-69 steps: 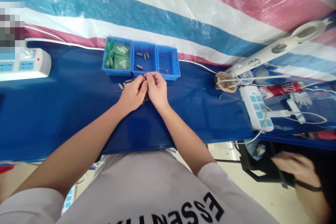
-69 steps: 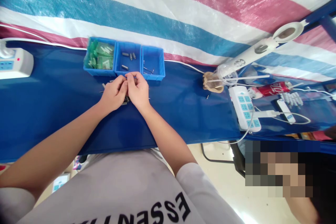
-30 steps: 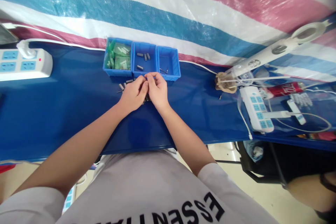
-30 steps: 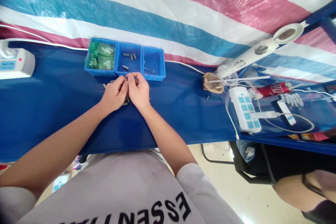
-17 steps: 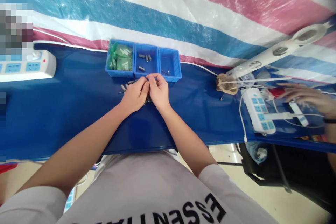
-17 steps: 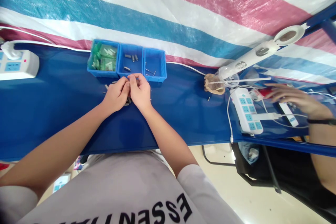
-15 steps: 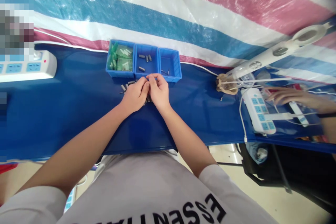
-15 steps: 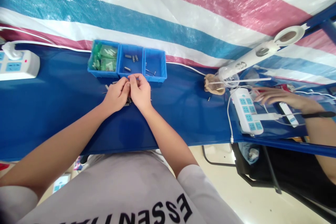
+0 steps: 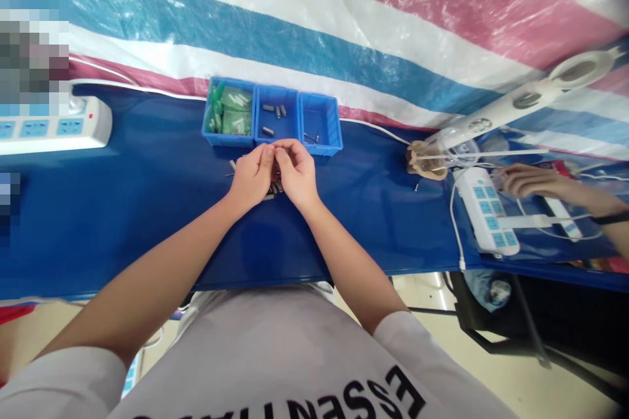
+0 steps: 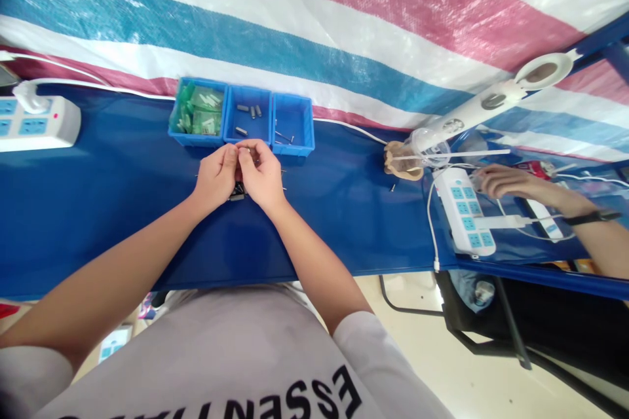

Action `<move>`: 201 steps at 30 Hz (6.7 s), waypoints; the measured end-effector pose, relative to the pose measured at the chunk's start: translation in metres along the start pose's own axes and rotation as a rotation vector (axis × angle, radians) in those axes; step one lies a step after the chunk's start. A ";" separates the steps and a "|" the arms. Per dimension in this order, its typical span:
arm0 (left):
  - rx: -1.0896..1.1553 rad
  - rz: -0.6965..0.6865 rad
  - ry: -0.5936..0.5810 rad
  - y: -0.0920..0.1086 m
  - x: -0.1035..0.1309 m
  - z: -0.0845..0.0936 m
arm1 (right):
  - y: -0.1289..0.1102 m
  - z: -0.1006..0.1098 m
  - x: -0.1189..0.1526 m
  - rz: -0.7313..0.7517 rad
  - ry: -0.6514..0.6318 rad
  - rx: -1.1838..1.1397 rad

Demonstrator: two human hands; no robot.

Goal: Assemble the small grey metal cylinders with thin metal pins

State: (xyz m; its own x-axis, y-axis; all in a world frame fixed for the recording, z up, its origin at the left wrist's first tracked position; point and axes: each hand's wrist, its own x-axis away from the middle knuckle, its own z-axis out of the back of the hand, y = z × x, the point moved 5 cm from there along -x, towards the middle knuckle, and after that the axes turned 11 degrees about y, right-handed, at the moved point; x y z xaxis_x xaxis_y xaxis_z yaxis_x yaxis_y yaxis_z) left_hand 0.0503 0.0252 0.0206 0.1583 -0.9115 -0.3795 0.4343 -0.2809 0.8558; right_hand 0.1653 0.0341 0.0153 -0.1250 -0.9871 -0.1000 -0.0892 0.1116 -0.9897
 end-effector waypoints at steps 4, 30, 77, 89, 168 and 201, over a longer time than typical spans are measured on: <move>0.027 0.045 0.043 -0.002 0.000 0.002 | 0.000 0.001 -0.001 0.069 -0.025 0.112; -0.020 -0.124 0.056 0.000 0.004 -0.001 | -0.008 0.006 -0.005 0.169 0.088 0.068; 0.006 -0.074 0.240 0.002 -0.002 0.013 | -0.007 0.003 -0.005 0.196 -0.001 0.085; 0.038 -0.151 0.172 0.005 0.002 0.007 | -0.001 0.002 -0.007 0.059 0.054 -0.046; -0.014 -0.035 0.285 -0.002 -0.005 0.016 | -0.005 0.004 -0.006 0.407 -0.358 0.936; 0.022 -0.050 0.278 -0.001 -0.005 0.015 | -0.008 0.006 -0.007 0.455 -0.404 0.955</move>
State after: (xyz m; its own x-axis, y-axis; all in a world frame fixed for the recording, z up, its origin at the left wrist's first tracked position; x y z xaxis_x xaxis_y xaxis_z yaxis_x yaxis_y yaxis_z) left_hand 0.0357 0.0252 0.0272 0.3758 -0.7799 -0.5005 0.4286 -0.3326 0.8401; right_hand 0.1728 0.0391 0.0237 0.3903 -0.8613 -0.3252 0.6956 0.5073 -0.5087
